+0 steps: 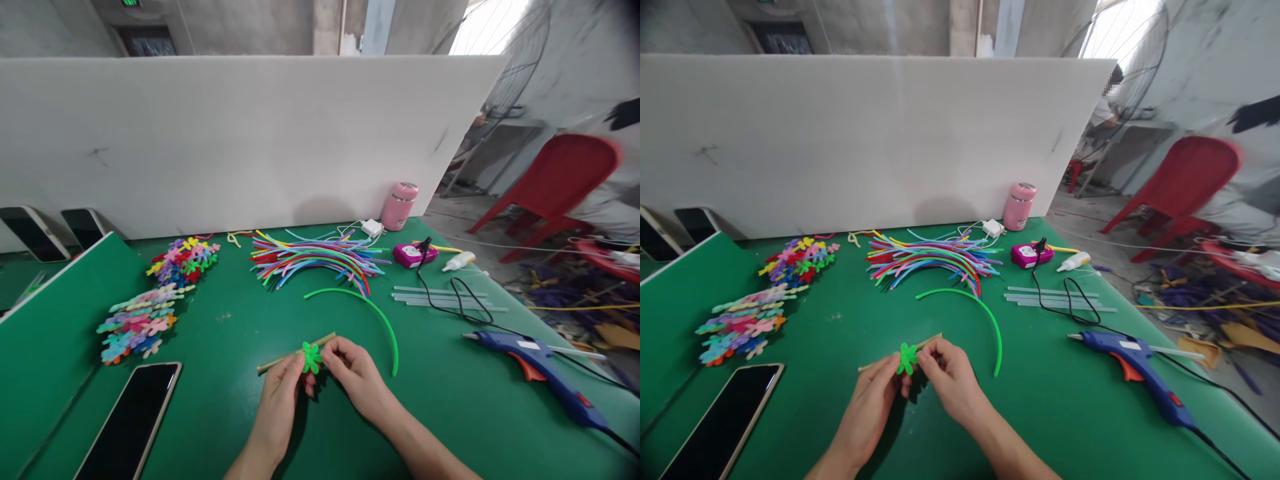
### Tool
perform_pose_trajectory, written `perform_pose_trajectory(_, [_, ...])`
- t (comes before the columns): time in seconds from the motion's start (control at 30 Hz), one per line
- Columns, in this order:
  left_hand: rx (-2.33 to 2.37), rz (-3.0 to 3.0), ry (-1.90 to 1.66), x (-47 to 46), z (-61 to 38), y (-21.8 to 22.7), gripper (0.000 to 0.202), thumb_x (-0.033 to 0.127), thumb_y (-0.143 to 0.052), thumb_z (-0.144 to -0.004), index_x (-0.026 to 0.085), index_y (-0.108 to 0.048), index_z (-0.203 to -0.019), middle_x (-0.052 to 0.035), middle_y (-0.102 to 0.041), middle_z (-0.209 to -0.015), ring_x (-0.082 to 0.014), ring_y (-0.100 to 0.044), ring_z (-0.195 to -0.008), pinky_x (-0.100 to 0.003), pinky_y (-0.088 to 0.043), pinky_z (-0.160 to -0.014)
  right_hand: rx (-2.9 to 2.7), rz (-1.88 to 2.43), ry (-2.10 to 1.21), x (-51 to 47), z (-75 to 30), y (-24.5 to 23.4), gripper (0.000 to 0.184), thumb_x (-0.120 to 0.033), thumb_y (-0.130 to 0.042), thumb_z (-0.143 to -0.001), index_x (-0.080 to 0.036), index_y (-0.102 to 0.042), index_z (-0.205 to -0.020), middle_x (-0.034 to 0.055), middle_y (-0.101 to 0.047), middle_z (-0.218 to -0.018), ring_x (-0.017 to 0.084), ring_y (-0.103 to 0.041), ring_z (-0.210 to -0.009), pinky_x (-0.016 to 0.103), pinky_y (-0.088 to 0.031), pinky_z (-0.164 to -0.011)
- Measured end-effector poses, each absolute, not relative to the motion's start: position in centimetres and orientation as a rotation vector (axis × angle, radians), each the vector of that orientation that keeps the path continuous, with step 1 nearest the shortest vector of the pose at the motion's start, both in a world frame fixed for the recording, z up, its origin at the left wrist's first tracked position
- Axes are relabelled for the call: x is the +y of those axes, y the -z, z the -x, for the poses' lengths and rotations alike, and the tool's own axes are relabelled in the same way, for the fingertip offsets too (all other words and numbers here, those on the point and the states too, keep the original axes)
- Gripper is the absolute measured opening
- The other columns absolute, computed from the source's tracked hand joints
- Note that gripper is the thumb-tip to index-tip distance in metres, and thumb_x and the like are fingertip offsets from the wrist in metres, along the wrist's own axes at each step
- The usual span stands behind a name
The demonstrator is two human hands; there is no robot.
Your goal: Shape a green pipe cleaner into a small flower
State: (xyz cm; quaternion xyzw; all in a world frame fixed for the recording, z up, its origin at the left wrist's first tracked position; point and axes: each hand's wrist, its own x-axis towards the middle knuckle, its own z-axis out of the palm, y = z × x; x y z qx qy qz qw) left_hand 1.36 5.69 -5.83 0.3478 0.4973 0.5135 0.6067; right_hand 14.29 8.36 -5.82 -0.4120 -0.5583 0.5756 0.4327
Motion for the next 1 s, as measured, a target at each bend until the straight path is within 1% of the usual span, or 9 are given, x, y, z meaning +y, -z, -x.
perform_pose_trajectory(0.07, [1.159, -0.805, -1.185, 5.64, -1.4, 5.87, 0.027, 0.035, -0.052, -0.078, 0.014, -0.056, -0.062, 0.0012, -0.049, -0.059, -0.0114, -0.042, -0.058, -0.024, -0.035, -0.056, -1.399, 1.029, -1.425, 8.35, -14.36, 5.8, 0.037, -0.051, -0.047, -0.078, -0.018, -0.044, -0.064, -0.0033, -0.043, -0.056, 0.01, -0.039, -0.051, 0.021, -0.032, -0.049])
perform_pose_trajectory(0.17, [1.167, -0.839, -1.166, 5.66, -1.38, 6.03, 0.026, 0.035, -0.051, -0.079, 0.014, -0.056, -0.063, 0.0014, -0.049, -0.06, -0.0112, -0.043, -0.06, -0.024, -0.035, -0.058, -1.428, 0.997, -1.454, 8.24, -14.38, 5.51, 0.036, -0.051, -0.045, -0.079, -0.018, -0.045, -0.065, -0.003, -0.044, -0.056, 0.01, -0.04, -0.052, 0.022, -0.032, -0.051])
perform_pose_trajectory(0.23, [1.152, -0.851, -1.156, 5.72, -1.28, 6.04, 0.027, 0.035, -0.05, -0.08, 0.014, -0.055, -0.065, 0.0013, -0.05, -0.061, -0.0113, -0.043, -0.061, -0.024, -0.035, -0.059, -1.454, 1.007, -1.438, 8.24, -14.46, 5.33, 0.036, -0.05, -0.045, -0.079, -0.018, -0.044, -0.064, -0.0033, -0.042, -0.056, 0.01, -0.038, -0.052, 0.022, -0.031, -0.051])
perform_pose_trajectory(0.37, [1.094, -0.859, -1.173, 5.78, -0.98, 5.74, 0.031, 0.036, -0.044, -0.084, 0.016, -0.05, -0.061, 0.0025, -0.046, -0.059, -0.0105, -0.04, -0.06, -0.023, -0.033, -0.058, -1.542, 1.056, -1.409, 8.36, -14.77, 5.21, 0.037, -0.049, -0.044, -0.079, -0.017, -0.042, -0.06, -0.0042, -0.036, -0.055, 0.009, -0.032, -0.051, 0.021, -0.027, -0.049])
perform_pose_trajectory(0.47, [1.069, -0.857, -1.142, 5.75, -0.8, 5.61, 0.029, 0.035, -0.047, -0.081, 0.016, -0.047, -0.059, 0.0038, -0.042, -0.057, -0.0098, -0.037, -0.058, -0.021, -0.032, -0.055, -1.599, 1.044, -1.446, 8.36, -14.88, 5.23, 0.035, -0.047, -0.045, -0.079, -0.017, -0.043, -0.061, -0.0042, -0.036, -0.054, 0.009, -0.031, -0.05, 0.021, -0.025, -0.047])
perform_pose_trajectory(0.6, [1.089, -0.928, -1.056, 5.77, -0.8, 5.72, 0.026, 0.034, -0.054, -0.077, 0.016, -0.048, -0.059, 0.0047, -0.038, -0.056, -0.0094, -0.034, -0.056, -0.02, -0.031, -0.051, -1.61, 1.016, -1.475, 8.3, -14.84, 5.23, 0.033, -0.044, -0.046, -0.079, -0.017, -0.043, -0.061, -0.0042, -0.036, -0.054, 0.009, -0.03, -0.051, 0.021, -0.025, -0.047])
perform_pose_trajectory(0.8, [1.124, -1.008, -1.026, 5.85, -1.12, 5.57, 0.026, 0.035, -0.055, -0.075, 0.016, -0.049, -0.059, 0.0051, -0.036, -0.056, -0.0094, -0.032, -0.054, -0.02, -0.031, -0.049, -1.529, 1.039, -1.552, 8.3, -14.71, 5.08, 0.036, -0.047, -0.046, -0.077, -0.017, -0.039, -0.057, -0.0059, -0.031, -0.052, 0.008, -0.025, -0.048, 0.021, -0.022, -0.045])
perform_pose_trajectory(0.93, [1.205, -1.004, -1.095, 5.81, -1.26, 5.67, 0.025, 0.036, -0.053, -0.076, 0.016, -0.052, -0.062, 0.0047, -0.039, -0.056, -0.0096, -0.034, -0.055, -0.02, -0.03, -0.05, -1.49, 1.05, -1.541, 8.28, -14.52, 5.09, 0.037, -0.049, -0.044, -0.078, -0.017, -0.04, -0.06, -0.0055, -0.033, -0.052, 0.008, -0.027, -0.049, 0.021, -0.023, -0.046])
perform_pose_trajectory(1.0, [1.263, -1.005, -1.143, 5.77, -1.27, 5.78, 0.027, 0.037, -0.052, -0.077, 0.016, -0.05, -0.059, 0.005, -0.038, -0.054, -0.0095, -0.033, -0.054, -0.02, -0.029, -0.049, -1.531, 1.055, -1.496, 8.15, -14.42, 5.06, 0.036, -0.048, -0.043, -0.079, -0.017, -0.042, -0.061, -0.0047, -0.034, -0.054, 0.009, -0.029, -0.051, 0.021, -0.024, -0.047])
